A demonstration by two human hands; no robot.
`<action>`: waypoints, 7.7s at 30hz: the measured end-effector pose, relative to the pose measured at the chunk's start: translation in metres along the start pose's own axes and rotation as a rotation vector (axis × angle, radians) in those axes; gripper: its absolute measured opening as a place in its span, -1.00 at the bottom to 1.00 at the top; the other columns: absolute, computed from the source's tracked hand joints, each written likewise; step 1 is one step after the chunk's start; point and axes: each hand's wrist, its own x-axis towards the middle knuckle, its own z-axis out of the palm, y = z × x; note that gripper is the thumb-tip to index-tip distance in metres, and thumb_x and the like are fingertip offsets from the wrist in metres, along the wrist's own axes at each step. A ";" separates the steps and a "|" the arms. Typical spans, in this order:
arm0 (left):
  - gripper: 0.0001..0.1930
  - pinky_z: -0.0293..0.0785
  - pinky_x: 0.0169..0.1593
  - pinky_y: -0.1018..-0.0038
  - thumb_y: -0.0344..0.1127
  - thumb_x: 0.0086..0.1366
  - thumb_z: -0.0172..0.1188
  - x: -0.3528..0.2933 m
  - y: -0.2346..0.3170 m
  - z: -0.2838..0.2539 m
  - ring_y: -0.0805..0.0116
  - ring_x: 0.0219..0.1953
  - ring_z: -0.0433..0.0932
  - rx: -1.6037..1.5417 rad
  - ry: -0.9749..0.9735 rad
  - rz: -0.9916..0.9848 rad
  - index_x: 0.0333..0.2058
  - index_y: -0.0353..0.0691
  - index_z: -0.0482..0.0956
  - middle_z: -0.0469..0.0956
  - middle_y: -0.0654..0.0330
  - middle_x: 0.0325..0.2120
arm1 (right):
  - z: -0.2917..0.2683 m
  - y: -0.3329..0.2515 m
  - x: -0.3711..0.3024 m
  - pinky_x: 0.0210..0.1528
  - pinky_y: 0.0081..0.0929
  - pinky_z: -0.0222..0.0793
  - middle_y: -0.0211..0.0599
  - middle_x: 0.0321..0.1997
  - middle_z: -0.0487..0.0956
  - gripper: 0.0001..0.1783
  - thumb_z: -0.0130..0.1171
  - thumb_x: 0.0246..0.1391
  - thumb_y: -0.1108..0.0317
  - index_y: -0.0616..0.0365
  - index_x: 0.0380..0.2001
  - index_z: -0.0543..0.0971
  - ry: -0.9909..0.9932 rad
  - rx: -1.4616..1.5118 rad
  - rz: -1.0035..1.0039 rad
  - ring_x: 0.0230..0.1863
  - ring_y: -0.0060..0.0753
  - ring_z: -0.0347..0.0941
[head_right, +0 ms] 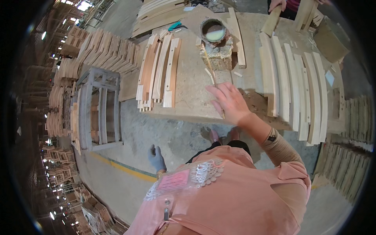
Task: The person picks up small wooden pieces from a stack and applies glue to the holes using a brush. They handle the pieces one at a time, dip the brush into a container, and place the glued pieces back on the table.
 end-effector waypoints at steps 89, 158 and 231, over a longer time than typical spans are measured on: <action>-0.71 0.36 -0.41 0.47 -0.13 0.15 0.08 0.332 -0.379 -0.307 0.33 -0.51 0.42 0.441 -0.888 -0.693 -0.33 -0.25 0.53 0.47 0.19 -0.52 | 0.614 -0.367 0.325 -0.17 -0.20 0.32 -0.18 -0.35 0.54 -0.79 0.16 -0.12 0.36 0.08 -0.32 0.55 -0.805 0.254 -0.118 -0.22 -0.12 0.46; -0.30 0.07 0.24 0.03 -0.03 0.06 0.29 1.526 0.019 -0.069 -0.13 0.23 0.03 -1.498 -0.735 -0.730 -0.07 -0.48 0.18 0.05 -0.21 0.13 | 0.940 -0.126 1.281 0.13 -0.42 0.17 -0.03 0.04 0.42 -0.30 0.14 -0.01 0.16 0.39 0.12 0.25 0.110 0.976 0.738 0.09 -0.24 0.32; -0.32 0.02 0.27 0.27 0.01 0.27 -0.01 1.500 -0.021 -0.061 0.22 0.23 0.05 -1.837 -0.746 -0.258 0.23 -0.22 0.00 0.10 0.08 0.19 | 0.945 -0.108 1.365 -0.16 -0.66 0.36 -0.26 -0.06 0.50 -0.33 0.00 0.05 -0.20 0.11 0.04 0.44 -0.712 0.478 0.539 -0.25 -0.57 0.46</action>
